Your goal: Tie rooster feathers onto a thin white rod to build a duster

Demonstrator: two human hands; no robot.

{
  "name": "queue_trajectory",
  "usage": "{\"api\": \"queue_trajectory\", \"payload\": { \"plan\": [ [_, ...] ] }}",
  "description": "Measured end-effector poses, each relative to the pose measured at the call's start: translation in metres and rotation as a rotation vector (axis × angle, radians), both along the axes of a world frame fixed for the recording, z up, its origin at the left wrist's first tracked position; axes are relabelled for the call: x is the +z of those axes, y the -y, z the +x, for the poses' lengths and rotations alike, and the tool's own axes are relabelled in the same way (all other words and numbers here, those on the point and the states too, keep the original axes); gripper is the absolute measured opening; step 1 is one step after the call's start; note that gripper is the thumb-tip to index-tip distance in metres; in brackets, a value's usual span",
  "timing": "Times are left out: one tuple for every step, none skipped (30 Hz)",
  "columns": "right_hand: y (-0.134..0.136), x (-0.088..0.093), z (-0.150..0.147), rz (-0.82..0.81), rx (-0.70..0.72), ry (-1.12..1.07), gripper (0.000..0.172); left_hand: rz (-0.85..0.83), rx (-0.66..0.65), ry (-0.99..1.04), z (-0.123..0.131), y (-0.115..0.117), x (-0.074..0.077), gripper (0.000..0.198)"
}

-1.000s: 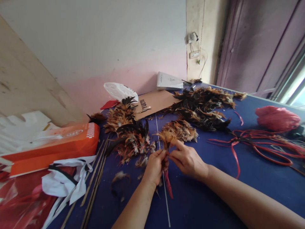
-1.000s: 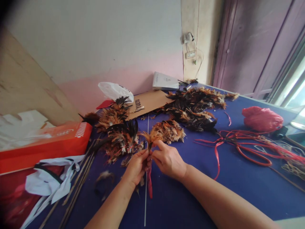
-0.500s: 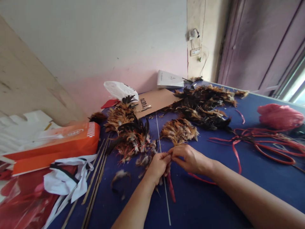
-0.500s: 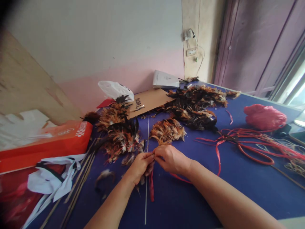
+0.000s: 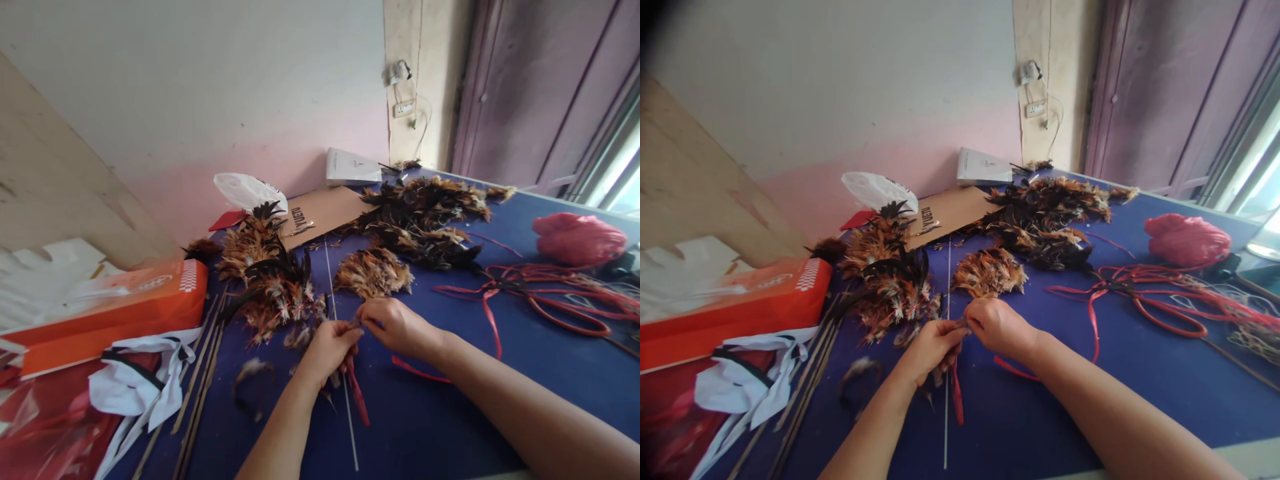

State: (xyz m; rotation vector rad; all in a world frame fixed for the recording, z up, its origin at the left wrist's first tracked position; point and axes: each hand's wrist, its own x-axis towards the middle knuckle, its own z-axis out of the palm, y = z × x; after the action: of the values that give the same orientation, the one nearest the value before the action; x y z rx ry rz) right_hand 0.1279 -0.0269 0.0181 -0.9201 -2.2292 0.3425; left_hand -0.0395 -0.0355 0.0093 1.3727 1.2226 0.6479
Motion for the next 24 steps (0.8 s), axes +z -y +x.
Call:
{"api": "queue_trajectory", "payload": {
  "plan": [
    [0.0, 0.0, 0.001, 0.001, -0.023, 0.011, 0.018, -0.002, 0.001, -0.062, -0.001, 0.0, 0.0, 0.027],
    [-0.001, -0.001, 0.001, -0.001, -0.042, 0.026, 0.019, -0.001, 0.006, -0.12, -0.002, -0.001, 0.0, 0.025],
    [-0.001, 0.0, 0.001, -0.007, -0.058, 0.043, 0.019, 0.011, 0.01, -0.172, -0.003, -0.001, 0.0, 0.024],
    [0.0, 0.0, 0.002, -0.014, -0.069, 0.059, 0.019, 0.048, 0.012, -0.217, -0.004, -0.001, 0.0, 0.024],
    [0.0, 0.0, 0.002, -0.021, -0.077, 0.075, 0.019, 0.113, 0.013, -0.256, -0.005, -0.002, 0.001, 0.025],
    [0.0, 0.001, 0.001, -0.03, -0.079, 0.092, 0.019, 0.205, 0.012, -0.284, -0.006, -0.002, 0.002, 0.027],
    [0.0, 0.001, 0.001, -0.038, -0.078, 0.106, 0.019, 0.317, 0.011, -0.301, -0.006, -0.002, 0.003, 0.027],
    [0.001, 0.001, 0.001, -0.044, -0.075, 0.117, 0.018, 0.433, 0.014, -0.304, -0.006, -0.002, 0.005, 0.027],
    [0.001, 0.001, 0.0, -0.048, -0.069, 0.124, 0.018, 0.537, 0.023, -0.297, -0.006, -0.001, 0.008, 0.025],
    [0.001, 0.001, 0.0, -0.05, -0.061, 0.124, 0.017, 0.615, 0.034, -0.283, -0.005, -0.001, 0.01, 0.022],
    [0.001, 0.001, 0.0, -0.052, -0.051, 0.121, 0.016, 0.668, 0.04, -0.263, -0.005, -0.001, 0.013, 0.02],
    [0.001, 0.001, -0.001, -0.054, -0.036, 0.118, 0.016, 0.695, 0.039, -0.239, -0.004, -0.001, 0.015, 0.02],
    [0.001, 0.001, -0.001, -0.056, -0.019, 0.116, 0.016, 0.7, 0.028, -0.211, -0.004, -0.001, 0.016, 0.021],
    [0.001, 0.001, 0.0, -0.058, -0.001, 0.116, 0.016, 0.69, 0.01, -0.176, -0.004, -0.002, 0.016, 0.021],
    [0.001, 0.002, 0.0, -0.062, 0.016, 0.116, 0.016, 0.67, -0.017, -0.133, -0.005, -0.003, 0.016, 0.021],
    [0.002, 0.002, 0.0, -0.066, 0.032, 0.114, 0.016, 0.637, -0.039, -0.084, -0.006, -0.005, 0.014, 0.021],
    [0.002, 0.003, 0.0, -0.07, 0.048, 0.108, 0.017, 0.589, -0.051, -0.032, -0.008, -0.007, 0.011, 0.021],
    [0.003, 0.004, 0.001, -0.073, 0.059, 0.096, 0.017, 0.526, -0.05, 0.022, -0.01, -0.009, 0.008, 0.022],
    [0.003, 0.005, 0.001, -0.077, 0.071, 0.08, 0.017, 0.443, -0.031, 0.08, -0.013, -0.011, 0.005, 0.023],
    [0.003, 0.006, 0.001, -0.079, 0.082, 0.062, 0.017, 0.35, -0.011, 0.139, -0.015, -0.013, 0.002, 0.024],
    [0.003, 0.007, 0.001, -0.079, 0.09, 0.042, 0.018, 0.265, 0.005, 0.197, -0.018, -0.015, -0.001, 0.025],
    [0.004, 0.007, 0.001, -0.077, 0.094, 0.022, 0.018, 0.202, 0.017, 0.244, -0.02, -0.016, -0.003, 0.025],
    [0.003, 0.008, 0.001, -0.074, 0.093, 0.004, 0.018, 0.161, 0.024, 0.283, -0.021, -0.016, -0.004, 0.025],
    [0.003, 0.008, 0.001, -0.07, 0.093, -0.011, 0.018, 0.141, 0.033, 0.313, -0.021, -0.016, -0.004, 0.024]
  ]
}}
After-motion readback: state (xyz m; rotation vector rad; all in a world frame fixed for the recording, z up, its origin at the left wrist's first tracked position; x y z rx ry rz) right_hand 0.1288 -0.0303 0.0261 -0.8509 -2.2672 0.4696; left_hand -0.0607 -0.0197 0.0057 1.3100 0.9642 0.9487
